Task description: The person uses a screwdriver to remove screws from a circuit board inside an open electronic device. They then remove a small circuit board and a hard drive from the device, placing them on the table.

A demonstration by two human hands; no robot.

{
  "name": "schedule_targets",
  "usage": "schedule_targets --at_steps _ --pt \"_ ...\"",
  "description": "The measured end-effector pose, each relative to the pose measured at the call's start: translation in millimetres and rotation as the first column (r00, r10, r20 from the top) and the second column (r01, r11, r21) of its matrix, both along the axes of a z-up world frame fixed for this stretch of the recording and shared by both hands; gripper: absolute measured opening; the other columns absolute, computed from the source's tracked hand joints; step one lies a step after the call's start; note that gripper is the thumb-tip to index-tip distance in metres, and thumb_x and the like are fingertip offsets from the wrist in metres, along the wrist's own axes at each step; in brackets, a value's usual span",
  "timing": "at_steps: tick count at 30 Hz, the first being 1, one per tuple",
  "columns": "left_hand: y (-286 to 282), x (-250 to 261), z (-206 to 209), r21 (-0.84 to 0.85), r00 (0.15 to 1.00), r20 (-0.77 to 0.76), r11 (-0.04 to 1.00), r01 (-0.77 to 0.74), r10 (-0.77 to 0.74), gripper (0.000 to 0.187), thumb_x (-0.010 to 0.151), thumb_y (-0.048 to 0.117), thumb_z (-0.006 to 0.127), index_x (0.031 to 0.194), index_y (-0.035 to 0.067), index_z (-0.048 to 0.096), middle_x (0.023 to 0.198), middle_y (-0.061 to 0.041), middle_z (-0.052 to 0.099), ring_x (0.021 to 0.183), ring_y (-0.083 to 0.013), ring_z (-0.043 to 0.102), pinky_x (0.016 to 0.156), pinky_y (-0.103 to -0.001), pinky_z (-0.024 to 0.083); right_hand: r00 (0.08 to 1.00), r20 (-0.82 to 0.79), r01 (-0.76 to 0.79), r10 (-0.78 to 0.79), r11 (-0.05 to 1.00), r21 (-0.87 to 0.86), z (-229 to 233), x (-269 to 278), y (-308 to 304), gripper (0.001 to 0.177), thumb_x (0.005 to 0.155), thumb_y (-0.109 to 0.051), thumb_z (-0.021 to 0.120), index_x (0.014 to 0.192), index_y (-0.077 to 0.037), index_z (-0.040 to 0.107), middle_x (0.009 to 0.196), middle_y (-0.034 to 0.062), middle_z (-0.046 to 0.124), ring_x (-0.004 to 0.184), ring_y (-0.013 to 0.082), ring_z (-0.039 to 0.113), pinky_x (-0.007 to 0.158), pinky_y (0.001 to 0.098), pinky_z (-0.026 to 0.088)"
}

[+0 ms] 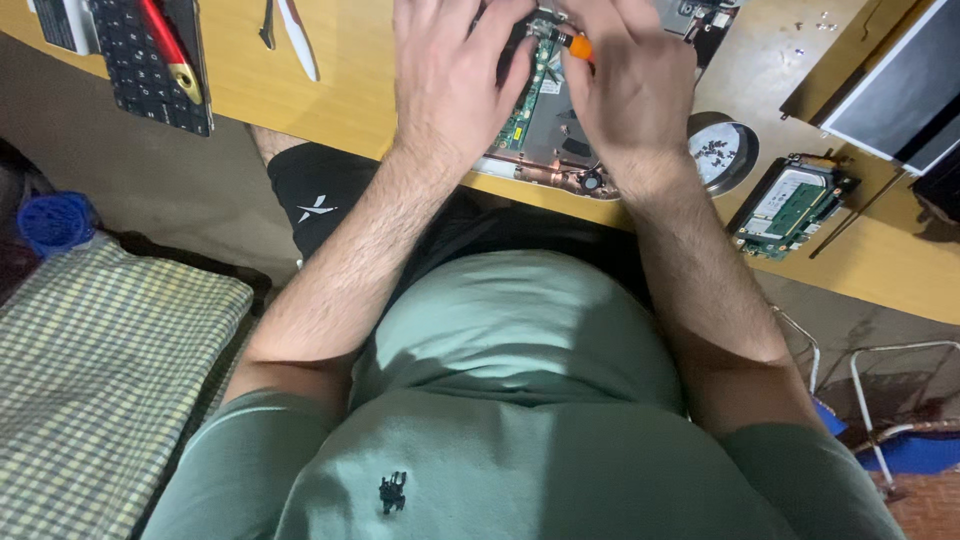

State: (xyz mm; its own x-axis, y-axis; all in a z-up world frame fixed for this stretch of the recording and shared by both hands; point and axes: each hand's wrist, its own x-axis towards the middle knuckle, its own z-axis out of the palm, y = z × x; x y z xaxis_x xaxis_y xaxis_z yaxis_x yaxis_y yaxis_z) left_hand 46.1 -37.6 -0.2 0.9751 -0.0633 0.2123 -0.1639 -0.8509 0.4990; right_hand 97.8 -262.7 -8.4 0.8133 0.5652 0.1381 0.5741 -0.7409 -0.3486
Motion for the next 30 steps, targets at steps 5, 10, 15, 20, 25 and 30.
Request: schedule_targets --at_steps 5,10,15,20,25,30 --pt "2 -1 -1 0.006 1.000 -0.002 1.000 0.026 -0.026 0.033 0.106 0.009 0.104 0.132 0.010 0.084 0.134 -0.012 0.075 0.124 -0.0376 0.067 0.101 -0.058 0.054 0.999 -0.018 -0.051 0.051 0.999 0.017 -5 0 -6 0.028 0.106 -0.004 0.102 0.130 -0.013 0.090 0.122 0.0078 0.082 0.079 0.0280 0.078 0.063 0.0409 0.063" --pt "6 -2 2 -0.051 0.998 0.032 0.997 0.061 -0.060 0.022 0.107 0.007 0.103 0.119 0.008 0.085 0.121 -0.013 0.070 0.115 -0.0348 0.064 0.096 -0.055 0.051 0.998 -0.047 -0.045 0.047 0.998 0.043 2 -9 -16 0.020 0.114 -0.012 0.099 0.131 -0.014 0.087 0.124 0.0070 0.089 0.084 0.0269 0.084 0.055 0.0395 0.059" --pt "10 -13 -11 -0.101 0.982 0.133 0.984 0.145 -0.131 0.015 0.116 0.020 0.099 0.122 0.017 0.085 0.113 -0.003 0.067 0.108 -0.0265 0.055 0.092 -0.046 0.037 0.991 -0.115 -0.054 0.070 0.989 0.139 10 -37 -26 0.029 0.118 0.004 0.100 0.133 -0.004 0.077 0.120 0.0142 0.086 0.083 0.0173 0.078 0.056 0.0289 0.064" --pt "8 -16 -9 -0.066 0.969 0.207 0.986 0.153 -0.136 0.016 0.116 0.017 0.098 0.109 0.015 0.084 0.110 -0.003 0.072 0.103 -0.0280 0.059 0.092 -0.047 0.039 0.962 -0.270 0.037 0.026 0.974 0.224 20 -51 -19 0.038 0.107 0.013 0.098 0.143 0.003 0.086 0.133 0.0169 0.081 0.106 0.0292 0.085 0.084 0.0400 0.078" --pt "9 -19 -16 -0.014 0.970 0.200 0.989 0.145 -0.140 0.019 0.114 0.017 0.100 0.105 0.014 0.083 0.107 -0.003 0.074 0.101 -0.0267 0.059 0.092 -0.046 0.037 0.976 -0.219 0.056 0.002 0.964 0.261 12 -50 -12 0.037 0.104 0.016 0.092 0.134 -0.005 0.089 0.132 0.0068 0.076 0.107 0.0217 0.082 0.072 0.0373 0.073" --pt "9 -10 -11 0.046 0.964 0.210 0.986 0.159 -0.165 0.010 0.115 0.016 0.098 0.112 0.016 0.088 0.104 -0.001 0.071 0.093 -0.0270 0.059 0.088 -0.047 0.036 0.973 -0.229 0.088 0.002 0.921 0.380 12 -49 -9 0.020 0.119 0.011 0.089 0.138 0.004 0.087 0.134 0.0162 0.076 0.114 0.0322 0.084 0.091 0.0421 0.079"
